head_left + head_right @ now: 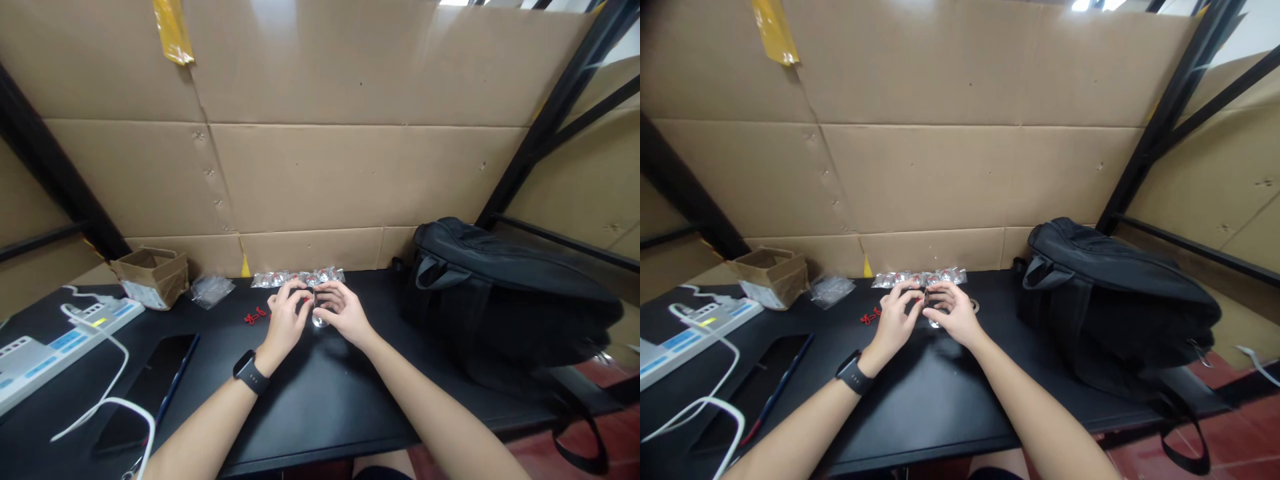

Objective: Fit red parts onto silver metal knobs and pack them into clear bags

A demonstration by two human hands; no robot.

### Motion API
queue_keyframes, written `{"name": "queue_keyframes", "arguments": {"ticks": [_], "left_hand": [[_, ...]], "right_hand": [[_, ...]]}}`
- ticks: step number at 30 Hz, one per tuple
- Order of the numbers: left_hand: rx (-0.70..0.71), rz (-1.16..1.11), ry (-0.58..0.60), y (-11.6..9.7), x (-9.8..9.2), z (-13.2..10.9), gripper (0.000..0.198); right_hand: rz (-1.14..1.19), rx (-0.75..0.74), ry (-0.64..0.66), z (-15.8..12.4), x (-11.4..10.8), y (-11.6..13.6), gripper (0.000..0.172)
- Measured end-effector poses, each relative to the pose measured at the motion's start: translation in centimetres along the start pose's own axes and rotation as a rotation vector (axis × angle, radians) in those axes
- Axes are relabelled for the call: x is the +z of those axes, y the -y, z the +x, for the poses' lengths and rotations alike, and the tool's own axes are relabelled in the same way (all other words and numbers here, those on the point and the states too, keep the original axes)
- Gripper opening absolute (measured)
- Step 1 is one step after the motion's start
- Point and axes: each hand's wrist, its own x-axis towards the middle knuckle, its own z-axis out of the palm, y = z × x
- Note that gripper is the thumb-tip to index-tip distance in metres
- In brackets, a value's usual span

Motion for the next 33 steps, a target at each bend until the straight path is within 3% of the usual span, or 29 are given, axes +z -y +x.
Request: {"name": "queue_keyframes", "arguments": {"ticks": [14, 21, 33], "left_hand": [[0.092, 0.107, -0.022, 0.0, -0.2, 0.1, 0.012], [0.042, 0.055, -0.019, 0.0, -0.1, 0.0, 0.013], [0.086, 0.075, 0.063, -0.1, -0.1, 0.0, 0.013]], "right_hand": [[0.001, 0.046, -0.064, -0.1, 0.4, -0.3, 0.047], [0.034, 0.104, -0.076, 0.0, 0.5, -0.3, 0.031], [-0.574, -0.155, 0.049, -0.3, -0.5, 1.4, 0.021]]}}
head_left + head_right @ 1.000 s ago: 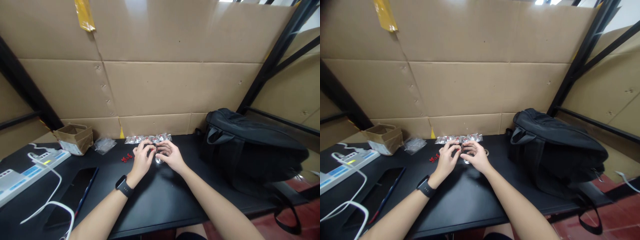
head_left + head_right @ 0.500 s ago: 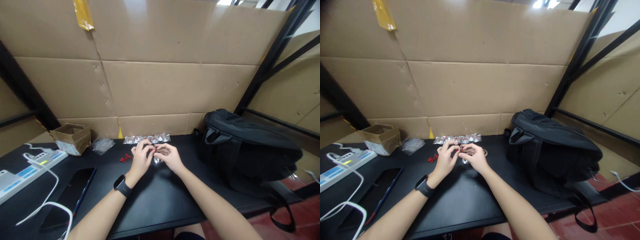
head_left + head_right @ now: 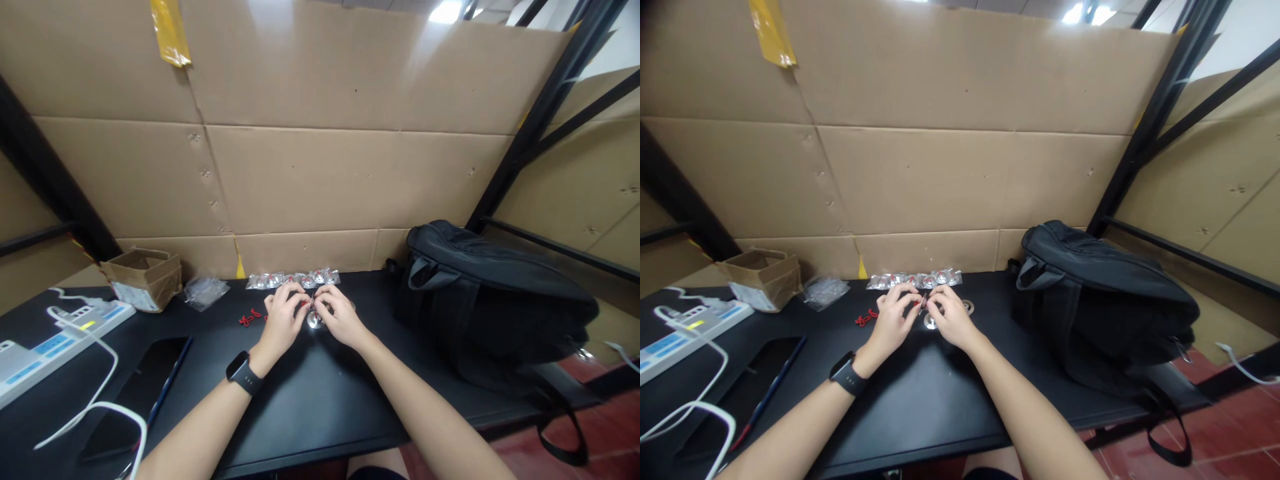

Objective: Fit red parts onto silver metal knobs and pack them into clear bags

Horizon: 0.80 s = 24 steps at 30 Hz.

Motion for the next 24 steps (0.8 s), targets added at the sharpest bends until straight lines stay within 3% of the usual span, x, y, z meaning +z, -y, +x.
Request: {"name": "queue_keyframes", "arguments": {"ticks": [6, 13, 19, 24], "left_hand": [[-0.040, -0.119, 0.031, 0.3, -0.9, 0.4, 0.028], [0.099, -0.034, 0.245, 1.1, -1.1, 0.2, 0.027], [0.077, -0.037, 0.279, 1.0, -0.5, 0.0, 0.027], [0.033, -0.079, 0.283, 2.0, -0.1, -0.3, 0.036]], "right_hand": [[-0.116, -0.015, -0.012, 0.0, 0.0, -0.7, 0.015], [-0.049, 0.081, 0.067, 0.1, -0.6, -1.5, 0.013], [-0.050, 0.099, 0.047, 0.2, -1.0, -2.2, 0.012], [-0.179, 0.061, 0.008, 0.5, -2.1, -3.0, 0.013]]}}
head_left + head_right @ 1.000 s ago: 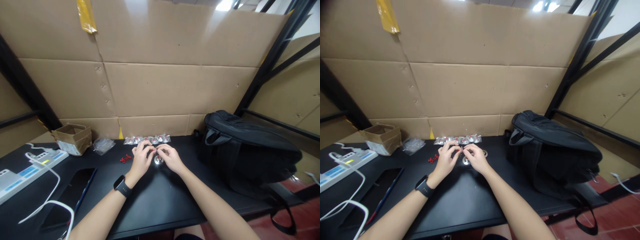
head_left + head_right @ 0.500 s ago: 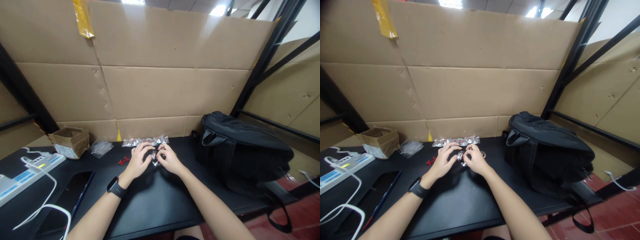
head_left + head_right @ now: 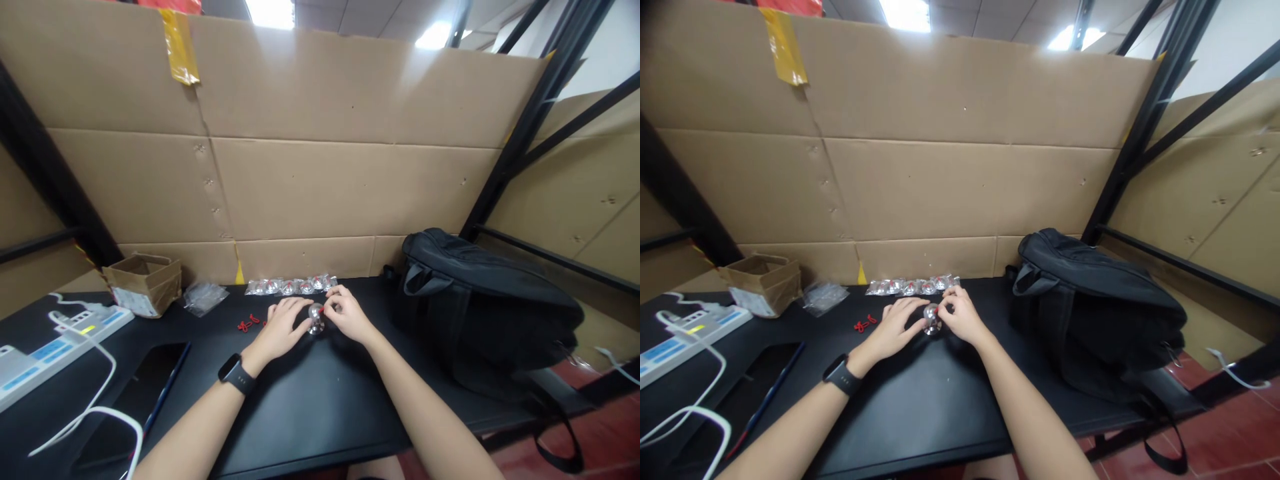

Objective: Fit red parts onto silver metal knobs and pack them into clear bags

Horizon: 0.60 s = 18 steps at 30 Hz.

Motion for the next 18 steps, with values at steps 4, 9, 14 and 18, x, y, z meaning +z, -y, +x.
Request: {"name": "queue_keyframes", "arguments": {"ticks": [4, 9, 14, 18], "left_hand": [[-0.009, 0.011, 0.039, 0.7, 1.4, 0.1, 0.035], [0.036, 0.085, 0.037, -0.6, 2.2, 0.4, 0.016], [-0.128, 0.030, -0.108, -1.2, 1.7, 0.3, 0.020], [-0.277, -0.217, -0.167, 0.3, 1.5, 0.6, 0.025]], "right_hand": [[-0.120, 0.033, 0.044, 0.1, -1.4, -0.8, 0.014], [-0.082, 0.090, 0.058, 0.1, -1.8, -1.4, 0.014], [0.194, 0.097, 0.077, 0.1, -1.0, -1.1, 0.015], [0.462, 0.162, 0.051, 0.2, -0.4, -0.6, 0.024]]}}
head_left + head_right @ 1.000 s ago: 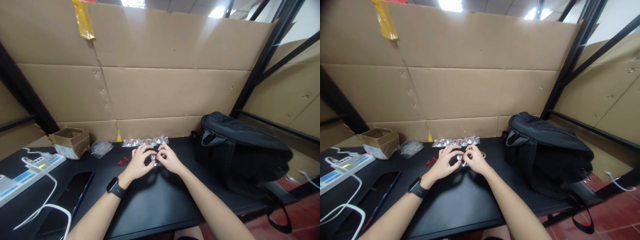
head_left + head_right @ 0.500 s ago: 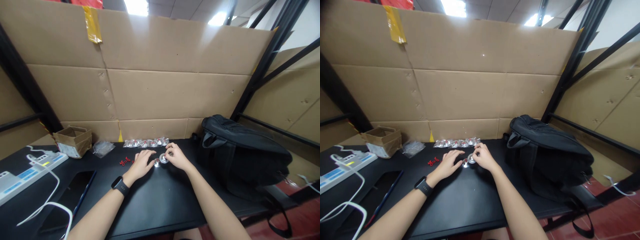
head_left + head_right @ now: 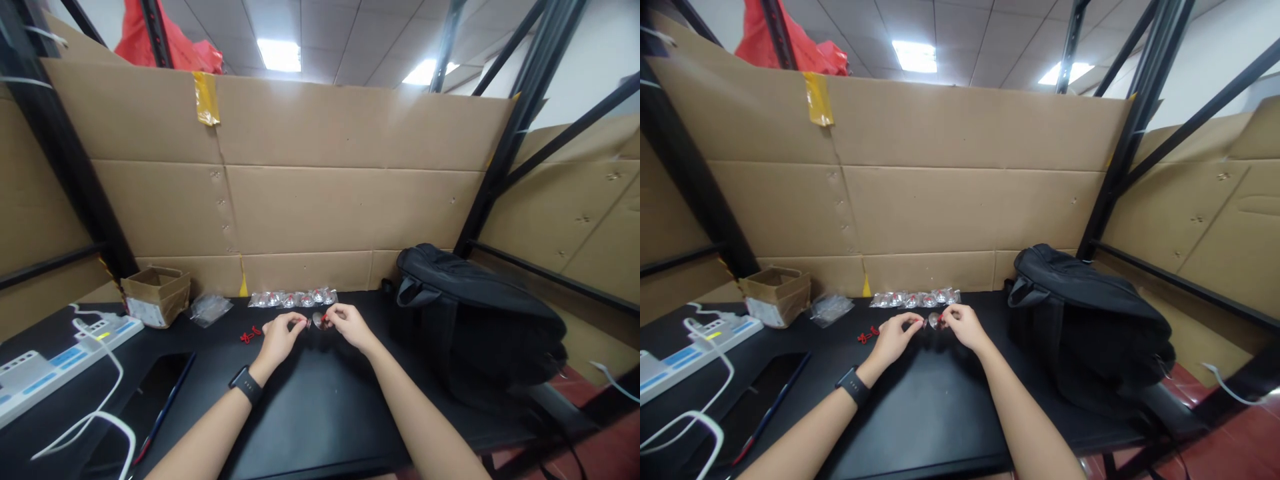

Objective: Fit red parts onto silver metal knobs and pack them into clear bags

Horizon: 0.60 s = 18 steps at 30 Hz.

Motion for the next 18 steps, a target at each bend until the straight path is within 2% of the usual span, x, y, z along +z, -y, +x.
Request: {"name": "queue_keyframes", "arguments": {"ticks": [4, 6, 14, 18], "left_hand": [[-0.054, -0.276, -0.017, 1.2, 0.3, 0.8, 0.029], [-0.048, -0.320, -0.025, 1.2, 0.5, 0.8, 0.029], [-0.003, -0.084, -0.057, -0.3, -0.1, 0.2, 0.021], [-0.033, -0.037, -0.049, -0.6, -0.2, 0.1, 0.020]], "right_hand": [[0.063, 0.037, -0.074, 0.0, 1.0, 0.2, 0.034], [0.099, 0.062, -0.078, -0.1, 1.6, 0.2, 0.037], [0.373, 0.269, -0.090, -0.7, 4.1, 0.2, 0.043], [0.449, 0.256, -0.073, -0.8, 3.9, 0.2, 0.043]]}}
